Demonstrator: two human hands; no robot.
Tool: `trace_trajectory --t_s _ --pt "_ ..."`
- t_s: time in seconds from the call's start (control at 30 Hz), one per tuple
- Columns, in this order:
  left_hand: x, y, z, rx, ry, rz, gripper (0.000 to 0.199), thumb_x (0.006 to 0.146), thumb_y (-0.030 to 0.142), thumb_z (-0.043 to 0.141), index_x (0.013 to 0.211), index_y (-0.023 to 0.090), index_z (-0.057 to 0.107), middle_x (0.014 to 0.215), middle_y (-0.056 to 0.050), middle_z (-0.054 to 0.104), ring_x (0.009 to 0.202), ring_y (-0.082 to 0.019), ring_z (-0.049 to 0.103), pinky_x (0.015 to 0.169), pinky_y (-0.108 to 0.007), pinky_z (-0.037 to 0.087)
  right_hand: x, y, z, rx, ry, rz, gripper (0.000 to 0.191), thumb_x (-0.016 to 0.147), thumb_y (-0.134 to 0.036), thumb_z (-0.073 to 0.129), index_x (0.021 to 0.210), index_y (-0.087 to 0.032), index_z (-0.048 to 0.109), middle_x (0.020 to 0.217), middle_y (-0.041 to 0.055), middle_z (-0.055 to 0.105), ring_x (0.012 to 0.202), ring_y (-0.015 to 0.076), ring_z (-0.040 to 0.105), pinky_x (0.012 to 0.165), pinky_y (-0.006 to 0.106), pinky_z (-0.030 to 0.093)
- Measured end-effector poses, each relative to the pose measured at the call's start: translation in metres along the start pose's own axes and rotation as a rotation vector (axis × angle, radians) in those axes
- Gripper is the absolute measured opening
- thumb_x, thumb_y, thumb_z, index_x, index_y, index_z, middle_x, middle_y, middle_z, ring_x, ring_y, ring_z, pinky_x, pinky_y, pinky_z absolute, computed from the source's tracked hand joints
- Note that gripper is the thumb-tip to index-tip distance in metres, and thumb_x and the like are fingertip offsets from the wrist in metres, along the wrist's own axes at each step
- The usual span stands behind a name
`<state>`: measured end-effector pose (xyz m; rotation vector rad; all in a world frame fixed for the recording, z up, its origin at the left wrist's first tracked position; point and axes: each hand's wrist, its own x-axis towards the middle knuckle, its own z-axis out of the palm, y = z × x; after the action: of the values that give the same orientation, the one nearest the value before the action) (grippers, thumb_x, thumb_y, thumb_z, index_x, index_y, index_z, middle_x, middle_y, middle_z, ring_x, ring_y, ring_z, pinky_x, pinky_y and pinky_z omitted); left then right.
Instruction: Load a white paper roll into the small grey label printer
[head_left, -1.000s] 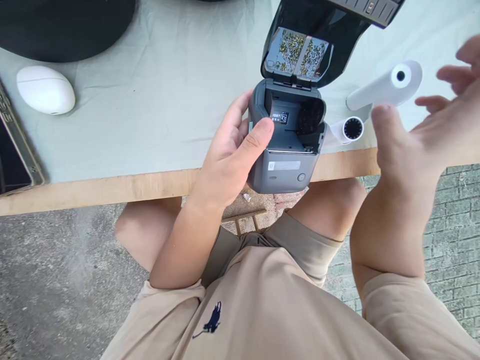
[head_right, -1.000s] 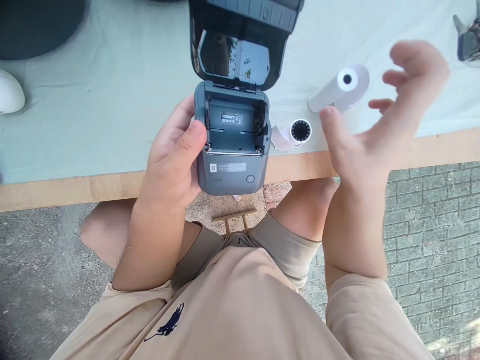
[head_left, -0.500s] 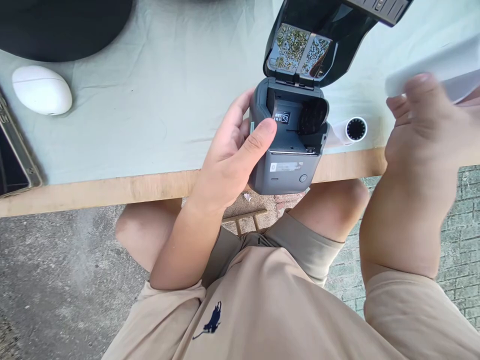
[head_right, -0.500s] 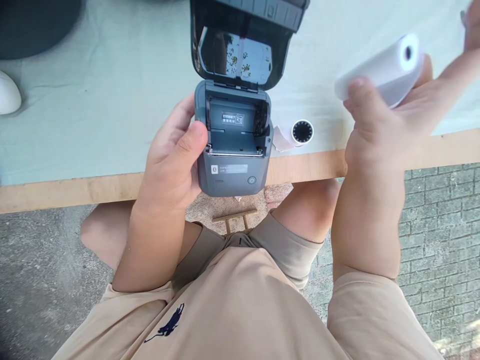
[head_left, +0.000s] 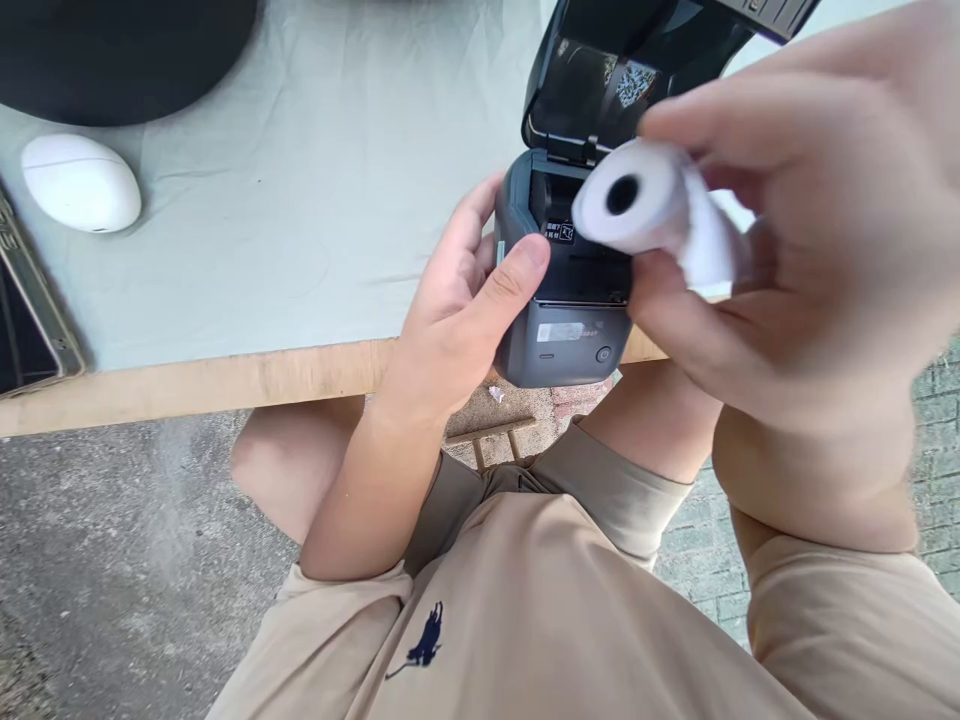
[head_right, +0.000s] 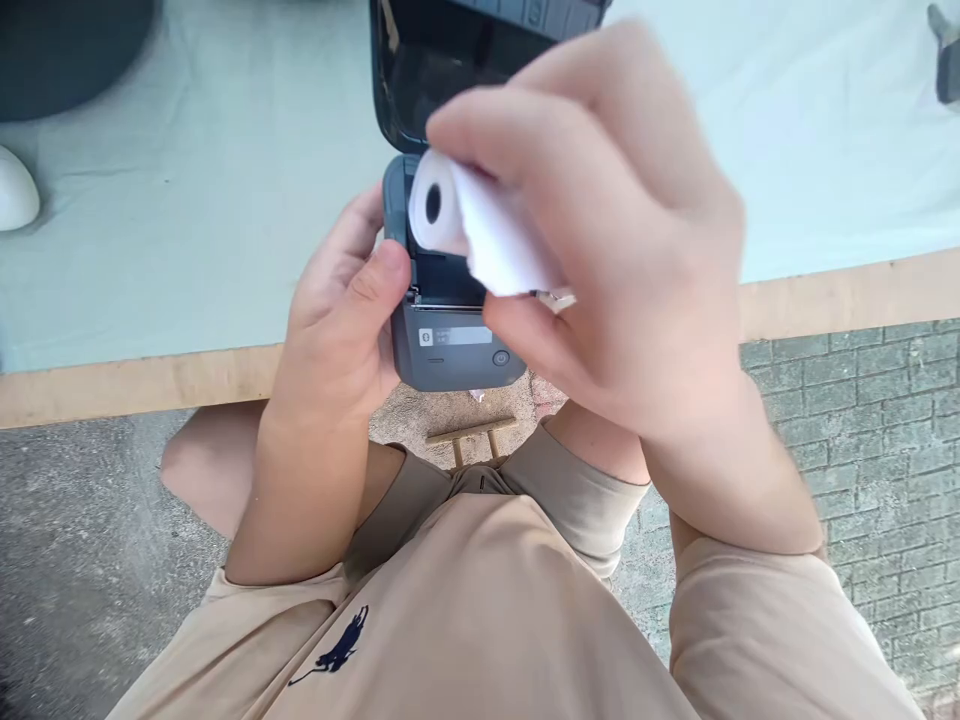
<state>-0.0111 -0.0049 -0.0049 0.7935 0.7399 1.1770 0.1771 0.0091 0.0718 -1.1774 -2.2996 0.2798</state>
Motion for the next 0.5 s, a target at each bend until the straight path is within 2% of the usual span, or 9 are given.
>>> trace_trajectory --t_s 0.07,0.13,0.23,0.3,0.4,0.5 --pt "0.000 0.001 0.001 -0.015 -0.002 -0.006 0.049 0.098 0.041 0.061 0.143 0.023 0.054 0.126 -0.004 0.073 0.153 -0.030 0.053 0.119 -0.046 0.052 0.004 -0.007 0.005 -0.106 -0.005 -0.079 0.036 0.099 -0.014 0.055 0.133 -0.012 0.066 0.127 0.0138 0.071 0.120 0.0241 0.066 0.107 0.041 0.052" --pt "0.000 0.001 0.001 -0.030 -0.001 -0.014 0.054 0.096 0.042 0.066 0.144 0.022 0.054 0.126 -0.006 0.074 0.151 -0.031 0.055 0.119 -0.045 0.053 0.006 -0.008 0.009 -0.171 -0.024 -0.067 0.034 0.095 -0.010 0.059 0.128 -0.018 0.066 0.123 0.0099 0.073 0.113 0.0223 0.068 0.098 0.038 0.054" --pt "0.001 0.001 0.001 -0.016 -0.003 -0.013 0.054 0.094 0.044 0.068 0.142 0.024 0.056 0.128 -0.006 0.074 0.150 -0.030 0.056 0.119 -0.042 0.053 0.007 -0.003 0.011 -0.220 -0.078 -0.014 0.030 0.092 -0.009 0.064 0.116 -0.027 0.063 0.113 0.0039 0.075 0.100 0.0212 0.072 0.079 0.037 0.055" --pt "0.002 0.001 0.000 -0.027 -0.018 -0.003 0.049 0.095 0.043 0.067 0.139 0.024 0.057 0.128 -0.006 0.075 0.149 -0.029 0.057 0.116 -0.040 0.055 0.006 0.001 0.012 -0.214 -0.089 -0.038 0.017 0.095 -0.014 0.063 0.103 -0.028 0.062 0.108 0.0017 0.077 0.098 0.0224 0.075 0.078 0.038 0.055" --pt "0.001 0.002 0.001 -0.071 -0.024 -0.006 0.044 0.096 0.039 0.066 0.135 0.023 0.055 0.128 -0.007 0.075 0.147 -0.029 0.060 0.114 -0.039 0.056 0.000 0.003 0.014 -0.233 0.036 -0.133 0.009 0.097 -0.021 0.064 0.091 -0.028 0.061 0.102 -0.0009 0.079 0.097 0.0256 0.077 0.082 0.042 0.053" --pt "-0.001 0.006 0.004 -0.099 -0.004 -0.042 0.044 0.096 0.038 0.067 0.135 0.022 0.053 0.127 -0.006 0.075 0.146 -0.029 0.061 0.114 -0.039 0.056 -0.006 0.001 0.017 -0.259 0.134 -0.172 0.012 0.097 -0.019 0.063 0.092 -0.029 0.062 0.090 -0.0035 0.078 0.081 0.0219 0.074 0.074 0.041 0.045"
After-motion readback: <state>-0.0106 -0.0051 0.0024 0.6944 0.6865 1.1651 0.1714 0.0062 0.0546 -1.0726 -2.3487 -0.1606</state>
